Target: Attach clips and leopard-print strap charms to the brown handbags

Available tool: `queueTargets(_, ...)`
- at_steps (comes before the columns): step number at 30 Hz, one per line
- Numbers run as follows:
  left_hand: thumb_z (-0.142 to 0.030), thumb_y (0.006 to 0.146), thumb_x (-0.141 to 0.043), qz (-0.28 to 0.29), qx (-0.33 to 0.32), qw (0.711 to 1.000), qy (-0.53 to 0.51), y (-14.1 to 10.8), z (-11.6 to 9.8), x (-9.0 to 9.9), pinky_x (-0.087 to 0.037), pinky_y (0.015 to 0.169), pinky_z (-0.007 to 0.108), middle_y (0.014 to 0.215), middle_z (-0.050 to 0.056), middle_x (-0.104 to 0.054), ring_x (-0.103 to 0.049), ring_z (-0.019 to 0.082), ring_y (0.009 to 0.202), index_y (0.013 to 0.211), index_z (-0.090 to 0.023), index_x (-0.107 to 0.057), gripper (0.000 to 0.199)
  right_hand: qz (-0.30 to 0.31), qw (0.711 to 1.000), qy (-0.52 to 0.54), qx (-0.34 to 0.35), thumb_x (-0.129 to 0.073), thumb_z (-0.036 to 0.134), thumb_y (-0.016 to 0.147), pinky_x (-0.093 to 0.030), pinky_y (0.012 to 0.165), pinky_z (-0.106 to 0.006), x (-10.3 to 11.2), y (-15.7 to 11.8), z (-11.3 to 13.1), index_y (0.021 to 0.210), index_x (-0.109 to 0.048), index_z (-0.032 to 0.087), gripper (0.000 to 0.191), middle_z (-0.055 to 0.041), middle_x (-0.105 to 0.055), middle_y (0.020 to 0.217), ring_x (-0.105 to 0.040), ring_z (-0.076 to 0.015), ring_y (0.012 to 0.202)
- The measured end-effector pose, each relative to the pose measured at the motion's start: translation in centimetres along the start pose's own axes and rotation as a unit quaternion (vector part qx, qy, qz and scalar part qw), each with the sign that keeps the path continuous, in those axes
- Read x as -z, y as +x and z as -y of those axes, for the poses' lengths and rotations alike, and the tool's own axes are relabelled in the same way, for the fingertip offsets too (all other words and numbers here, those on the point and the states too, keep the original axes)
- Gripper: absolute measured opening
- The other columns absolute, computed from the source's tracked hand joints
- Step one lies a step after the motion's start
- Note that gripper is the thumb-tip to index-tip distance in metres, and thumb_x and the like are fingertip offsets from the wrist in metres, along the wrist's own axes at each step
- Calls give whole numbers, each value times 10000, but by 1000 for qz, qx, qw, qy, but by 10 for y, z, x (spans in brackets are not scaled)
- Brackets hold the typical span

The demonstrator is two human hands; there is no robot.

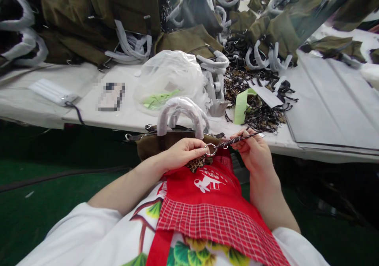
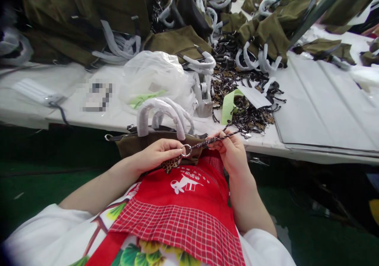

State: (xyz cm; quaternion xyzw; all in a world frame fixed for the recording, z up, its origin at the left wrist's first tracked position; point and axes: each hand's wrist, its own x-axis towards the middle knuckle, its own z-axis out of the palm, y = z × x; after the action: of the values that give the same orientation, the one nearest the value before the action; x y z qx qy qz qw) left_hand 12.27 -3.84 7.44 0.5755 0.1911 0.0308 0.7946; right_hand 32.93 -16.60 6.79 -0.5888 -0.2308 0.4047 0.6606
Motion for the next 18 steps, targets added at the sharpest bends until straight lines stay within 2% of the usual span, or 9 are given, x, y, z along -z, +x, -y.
queueTargets(6, -498, 823, -673, 31, 41, 998, -35, -4, -5, -4, -365, 559, 190, 707, -6, -578, -484, 80, 601, 845, -126, -642, 374, -21, 998, -53, 27, -727, 473, 784, -530, 511, -233, -3, 4, -2, 818, -581, 213, 300, 9, -703, 722, -624, -115, 518)
queueTargets(8, -507, 814, -683, 57, 45, 996, -44, -5, -6, -5, -373, 554, 193, 699, -1, -579, -488, 84, 599, 831, -126, -643, 383, -19, 990, -132, 49, -699, 464, 809, -494, 494, -233, -3, 5, -3, 851, -604, 211, 274, 22, -673, 657, -591, -119, 493)
queueTargets(10, -509, 811, -690, 66, 37, 995, -59, -6, -7, -8, -379, 549, 195, 679, 0, -579, -491, 85, 589, 819, -126, -642, 386, -4, 958, -278, 71, -686, 437, 819, -456, 488, -241, -1, 3, 0, 822, -644, 210, 231, 16, -654, 611, -571, -136, 496)
queueTargets(12, -499, 816, -695, 35, 14, 997, -73, -7, -8, -13, -389, 560, 192, 674, -4, -582, -495, 79, 584, 826, -126, -641, 377, 15, 910, -404, 88, -678, 403, 828, -434, 498, -251, -1, -6, 8, 754, -673, 209, 208, 0, -651, 597, -564, -148, 512)
queueTargets(13, -497, 820, -694, 9, -1, 997, -76, -7, -8, -15, -396, 569, 191, 680, -7, -587, -498, 76, 586, 839, -126, -642, 375, 32, 901, -423, 91, -665, 396, 842, -434, 503, -253, -2, -12, 13, 742, -679, 208, 213, -5, -650, 599, -565, -149, 517)
queueTargets(15, -509, 832, -679, -35, -33, 997, -66, -5, -8, -19, -415, 593, 198, 702, -3, -605, -515, 81, 604, 873, -126, -646, 387, 91, 922, -367, 84, -629, 397, 881, -465, 525, -258, -8, -25, 21, 846, -697, 206, 205, -16, -676, 665, -594, -154, 550)
queueTargets(17, -525, 852, -647, -61, -71, 995, -21, -2, -6, -21, -439, 623, 216, 742, 15, -633, -543, 103, 648, 894, -121, -656, 406, 156, 946, -272, 81, -639, 389, 885, -523, 594, -272, -17, -35, 23, 1000, -691, 209, 220, -42, -714, 816, -651, -172, 662)
queueTargets(18, -524, 867, -625, -68, -92, 993, 15, -1, -5, -22, -448, 635, 225, 757, 24, -643, -553, 114, 669, 887, -117, -662, 409, 162, 951, -246, 95, -657, 375, 877, -542, 639, -282, -22, -38, 22, 1037, -689, 215, 229, -54, -719, 890, -667, -182, 730)
